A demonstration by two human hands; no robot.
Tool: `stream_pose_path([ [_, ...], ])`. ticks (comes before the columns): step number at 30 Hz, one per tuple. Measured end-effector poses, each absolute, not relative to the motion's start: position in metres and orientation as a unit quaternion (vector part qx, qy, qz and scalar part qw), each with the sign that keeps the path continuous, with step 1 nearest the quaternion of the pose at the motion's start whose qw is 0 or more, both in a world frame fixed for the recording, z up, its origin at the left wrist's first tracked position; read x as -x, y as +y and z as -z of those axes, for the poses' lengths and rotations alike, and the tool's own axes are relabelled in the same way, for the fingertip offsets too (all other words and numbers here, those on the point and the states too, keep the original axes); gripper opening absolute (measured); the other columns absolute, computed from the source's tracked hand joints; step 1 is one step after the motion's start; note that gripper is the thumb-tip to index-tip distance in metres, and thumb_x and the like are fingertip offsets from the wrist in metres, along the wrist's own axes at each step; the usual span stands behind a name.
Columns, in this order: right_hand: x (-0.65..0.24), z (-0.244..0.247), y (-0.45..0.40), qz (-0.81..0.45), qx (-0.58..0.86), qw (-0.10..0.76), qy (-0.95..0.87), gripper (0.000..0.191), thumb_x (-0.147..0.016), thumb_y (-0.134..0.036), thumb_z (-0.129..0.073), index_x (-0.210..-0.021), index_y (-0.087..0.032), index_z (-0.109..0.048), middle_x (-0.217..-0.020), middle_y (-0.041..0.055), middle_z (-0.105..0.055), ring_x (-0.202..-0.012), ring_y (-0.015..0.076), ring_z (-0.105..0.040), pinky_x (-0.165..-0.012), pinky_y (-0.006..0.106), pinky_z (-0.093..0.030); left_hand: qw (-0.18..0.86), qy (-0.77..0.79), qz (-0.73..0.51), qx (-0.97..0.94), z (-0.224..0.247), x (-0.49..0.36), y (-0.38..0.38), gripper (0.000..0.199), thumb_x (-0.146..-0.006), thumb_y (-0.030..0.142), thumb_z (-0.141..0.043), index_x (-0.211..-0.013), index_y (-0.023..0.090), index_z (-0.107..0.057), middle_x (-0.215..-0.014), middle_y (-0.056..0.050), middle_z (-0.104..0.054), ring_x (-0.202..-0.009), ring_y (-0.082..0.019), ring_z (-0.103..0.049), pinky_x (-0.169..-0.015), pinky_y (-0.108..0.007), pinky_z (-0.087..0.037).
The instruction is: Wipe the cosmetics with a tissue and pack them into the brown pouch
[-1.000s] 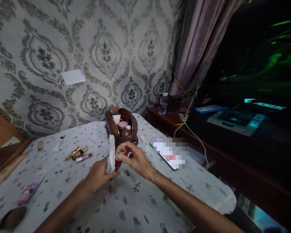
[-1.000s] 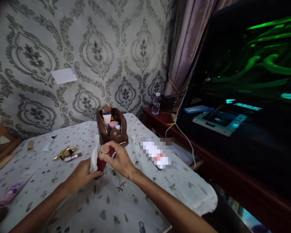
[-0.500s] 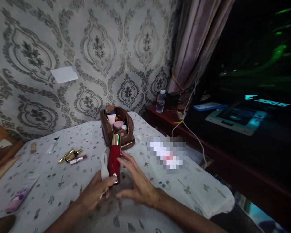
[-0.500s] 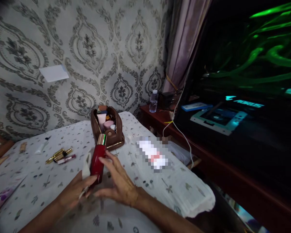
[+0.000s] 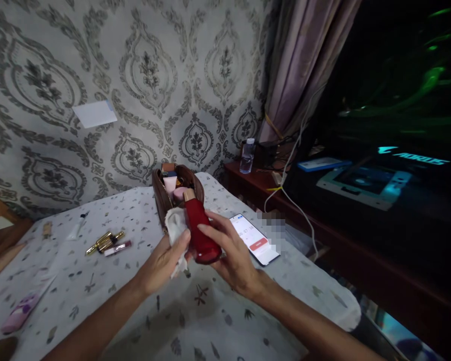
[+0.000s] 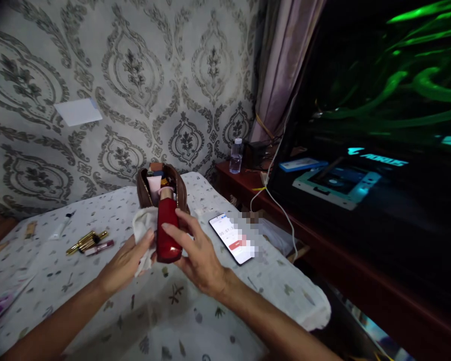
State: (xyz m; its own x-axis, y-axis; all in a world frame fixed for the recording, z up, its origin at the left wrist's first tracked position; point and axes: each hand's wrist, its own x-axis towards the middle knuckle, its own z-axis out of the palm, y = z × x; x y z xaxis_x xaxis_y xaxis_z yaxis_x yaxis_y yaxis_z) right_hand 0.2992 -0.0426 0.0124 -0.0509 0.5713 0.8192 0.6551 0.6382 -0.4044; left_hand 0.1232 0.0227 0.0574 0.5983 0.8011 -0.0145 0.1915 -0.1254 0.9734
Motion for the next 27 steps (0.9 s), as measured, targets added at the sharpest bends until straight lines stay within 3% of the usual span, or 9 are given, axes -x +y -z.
stream_pose_path([
  [3,-0.310,-0.033,-0.032,0.017,0.433,0.605,-0.668,0.051,-0.087,-0.036,-0.069,-0.135,-0.030,-0.052,-0.133,0.0117,-0.057,-0.121,0.0283,-0.058,-0.100,0.044,-0.052,0.502,0.315,-0.248,-0.767,-0.083,-0.127,0.054,0.050,-0.085,0.067,-0.053,-0.078,0.019,-0.064,-0.061,0.000,-0.055,-0.051,-0.014,-0.050,-0.045,-0.024,-0.037],
  [6,-0.320,-0.059,-0.016,-0.037,0.466,0.669,-0.578,0.045,-0.084,-0.042,-0.072,-0.122,-0.024,-0.057,-0.115,0.0085,-0.066,-0.104,0.0251,-0.066,-0.092,0.042,-0.057,0.276,0.352,-0.326,-0.833,-0.114,-0.128,0.102,0.044,-0.091,0.057,-0.047,-0.092,0.018,-0.067,-0.058,0.002,-0.050,-0.054,-0.015,-0.048,-0.051,-0.025,-0.036],
  [9,-0.331,-0.082,0.006,-0.115,0.455,0.708,-0.527,0.040,-0.084,-0.049,-0.069,-0.112,-0.022,-0.057,-0.096,0.0038,-0.068,-0.083,0.0201,-0.069,-0.075,0.036,-0.061,0.071,0.388,-0.214,-0.894,-0.127,-0.125,0.146,0.042,-0.091,0.052,-0.045,-0.095,0.018,-0.069,-0.051,0.002,-0.047,-0.050,-0.018,-0.046,-0.053,-0.028,-0.032],
  [11,-0.339,-0.092,0.024,-0.163,0.437,0.709,-0.528,0.039,-0.084,-0.053,-0.068,-0.106,-0.022,-0.057,-0.086,0.0015,-0.066,-0.071,0.0180,-0.068,-0.064,0.033,-0.061,0.018,0.387,-0.152,-0.909,-0.121,-0.120,0.164,0.040,-0.090,0.048,-0.044,-0.093,0.017,-0.068,-0.057,-0.002,-0.055,-0.054,-0.021,-0.051,-0.055,-0.029,-0.033],
  [15,-0.346,-0.099,0.061,-0.208,0.422,0.673,-0.571,0.040,-0.080,-0.056,-0.070,-0.098,-0.023,-0.056,-0.084,0.0008,-0.065,-0.070,0.0174,-0.067,-0.059,0.030,-0.058,0.073,0.346,-0.200,-0.914,-0.096,-0.110,0.174,0.036,-0.086,0.033,-0.041,-0.112,0.018,-0.061,-0.084,-0.005,-0.068,-0.072,-0.022,-0.060,-0.065,-0.028,-0.041],
  [20,-0.338,-0.097,0.103,-0.207,0.446,0.581,-0.649,0.035,-0.084,-0.052,-0.067,-0.098,-0.022,-0.055,-0.081,-0.0001,-0.063,-0.075,0.0178,-0.067,-0.065,0.030,-0.057,0.184,0.358,-0.288,-0.869,-0.071,-0.099,0.177,0.031,-0.082,0.027,-0.043,-0.106,0.019,-0.060,-0.071,0.001,-0.059,-0.061,-0.018,-0.052,-0.059,-0.027,-0.042],
  [27,-0.315,-0.088,0.134,-0.219,0.522,0.432,-0.702,0.031,-0.087,-0.041,-0.063,-0.108,-0.021,-0.051,-0.084,0.0000,-0.065,-0.077,0.0188,-0.068,-0.072,0.030,-0.052,0.244,0.340,-0.383,-0.823,-0.039,-0.088,0.195,0.013,-0.083,0.030,-0.056,-0.093,0.023,-0.060,-0.076,0.002,-0.059,-0.064,-0.016,-0.054,-0.059,-0.026,-0.046],
])
